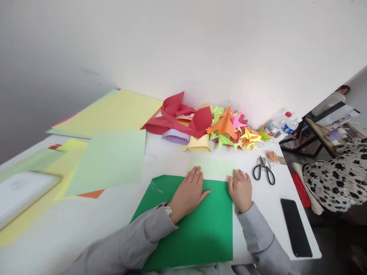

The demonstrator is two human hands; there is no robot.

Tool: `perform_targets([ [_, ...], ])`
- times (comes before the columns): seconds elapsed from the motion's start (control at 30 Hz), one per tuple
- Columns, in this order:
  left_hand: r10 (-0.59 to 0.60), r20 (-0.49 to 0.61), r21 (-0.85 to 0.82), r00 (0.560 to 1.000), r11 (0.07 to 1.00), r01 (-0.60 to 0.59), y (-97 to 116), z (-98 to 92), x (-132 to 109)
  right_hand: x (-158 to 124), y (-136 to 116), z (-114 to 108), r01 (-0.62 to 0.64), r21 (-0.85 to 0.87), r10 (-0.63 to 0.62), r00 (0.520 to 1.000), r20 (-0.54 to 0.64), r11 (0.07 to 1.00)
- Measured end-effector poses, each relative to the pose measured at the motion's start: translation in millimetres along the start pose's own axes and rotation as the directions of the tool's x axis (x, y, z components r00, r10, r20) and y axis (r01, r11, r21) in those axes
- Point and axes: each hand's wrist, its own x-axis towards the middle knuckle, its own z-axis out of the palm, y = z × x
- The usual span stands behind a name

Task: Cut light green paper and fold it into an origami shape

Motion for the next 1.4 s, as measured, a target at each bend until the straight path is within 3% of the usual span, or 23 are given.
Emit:
perform_targets([
  [0.23,0.002,-0.020,0.003,1.000,1.000,-0.002,0,-0.6,0,1,10,0,-0.077,-0.029,0.075,0.996,-0.057,0.997],
  [0.47,0.017,-0.087,0.003,0.996,1.000,-0.017,-1,2.9,2,1,7,6,0.026,0.048,-0.016,0.981,-0.192,0.998],
  [0.6,0.040,-0.116,-0.011,0.992,0.999,-0.042,3,-0.3,5,3,-4,12,0.239,0.115,-0.231,0.970,-0.078,0.964],
  [0.67,0.050,-0.118,-0.015,0.992,0.999,-0.052,4,-3.1,5,3,-9,13,0.264,0.096,-0.264,0.964,-0.013,0.960],
  [1.07,0.057,-0.127,-0.081,0.990,0.994,-0.068,-3,-7.7,9,1,-14,7,0.253,0.076,-0.258,0.964,0.067,0.965],
  [1.4,-0.076,-0.121,0.104,0.990,0.991,0.088,-5,-8.8,3,-1,-13,10,0.199,0.101,-0.205,0.978,0.051,0.975],
])
